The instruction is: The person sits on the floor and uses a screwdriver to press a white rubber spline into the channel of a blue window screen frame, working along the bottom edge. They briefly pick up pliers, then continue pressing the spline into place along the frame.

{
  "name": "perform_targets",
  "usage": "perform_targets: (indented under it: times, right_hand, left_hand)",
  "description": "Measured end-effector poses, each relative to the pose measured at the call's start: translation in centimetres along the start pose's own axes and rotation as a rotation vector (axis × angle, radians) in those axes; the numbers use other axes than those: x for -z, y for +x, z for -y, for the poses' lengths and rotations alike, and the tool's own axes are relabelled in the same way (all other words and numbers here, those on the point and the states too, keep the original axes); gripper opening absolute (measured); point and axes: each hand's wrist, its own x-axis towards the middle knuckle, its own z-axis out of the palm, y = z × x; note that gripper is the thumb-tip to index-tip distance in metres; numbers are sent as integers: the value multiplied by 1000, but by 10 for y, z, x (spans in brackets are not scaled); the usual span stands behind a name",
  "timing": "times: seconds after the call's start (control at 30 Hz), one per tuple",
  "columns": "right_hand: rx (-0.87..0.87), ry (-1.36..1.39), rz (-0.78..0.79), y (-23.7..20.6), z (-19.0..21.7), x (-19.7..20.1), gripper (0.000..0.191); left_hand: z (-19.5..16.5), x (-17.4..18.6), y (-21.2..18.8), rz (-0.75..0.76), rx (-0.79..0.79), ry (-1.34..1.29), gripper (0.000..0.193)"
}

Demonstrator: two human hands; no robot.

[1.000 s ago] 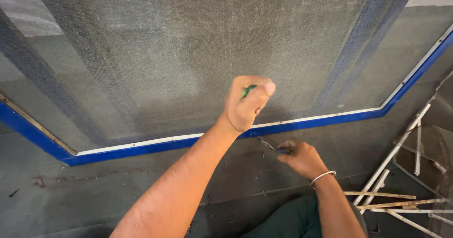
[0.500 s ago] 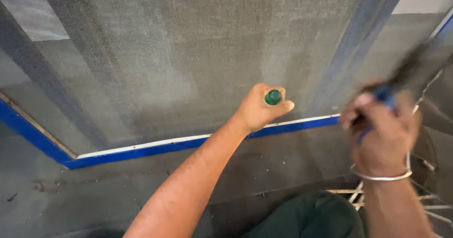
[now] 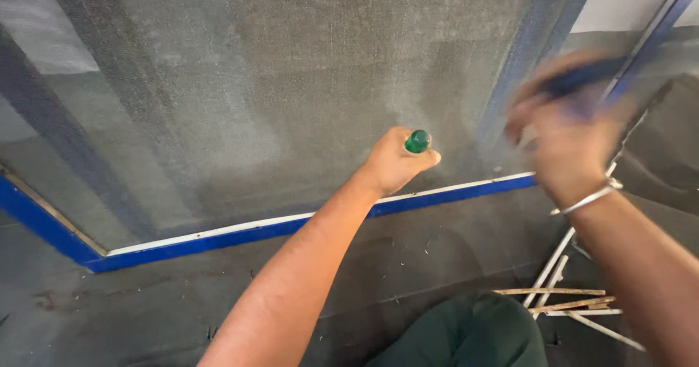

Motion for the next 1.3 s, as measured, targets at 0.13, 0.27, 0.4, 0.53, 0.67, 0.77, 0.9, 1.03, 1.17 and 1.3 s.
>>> perform_targets:
  times: [0.13, 0.27, 0.4, 0.53, 0.67, 0.77, 0.9, 1.03, 1.17, 1.3]
  right_hand:
    - [350, -749, 369, 13, 20, -4, 34]
    - [213, 203, -148, 20, 42, -2, 18]
    - [170, -976, 542, 25, 36, -14, 41]
    - [328, -461, 122, 36, 4, -8, 29]
    - [293, -257, 82, 39, -10, -18, 23]
    - [176, -795, 424, 39, -4, -26, 35]
    - [219, -326, 18, 38, 8, -23, 24]
    - [210, -881, 422, 36, 10, -32, 34]
    - [15, -426, 270, 32, 11, -46, 28]
    - [-200, -689, 544, 37, 17, -44, 34]
  left_hand:
    - [9, 1, 3, -26, -25, -55, 18]
    - [14, 3, 8, -53, 34, -39, 31]
    - [15, 5, 13, -140, 23, -61, 9]
    - [15, 10, 17, -191, 116, -150, 10]
    - [18, 13, 18, -169, 137, 22, 24]
    - [22, 15, 18, -206, 175, 125, 25]
    - [28, 14, 19, -190, 119, -8, 23]
    - [32, 16, 26, -205, -5, 87, 19]
    - [31, 17, 27, -211, -2, 79, 19]
    - [28, 14, 23, -240, 134, 89, 24]
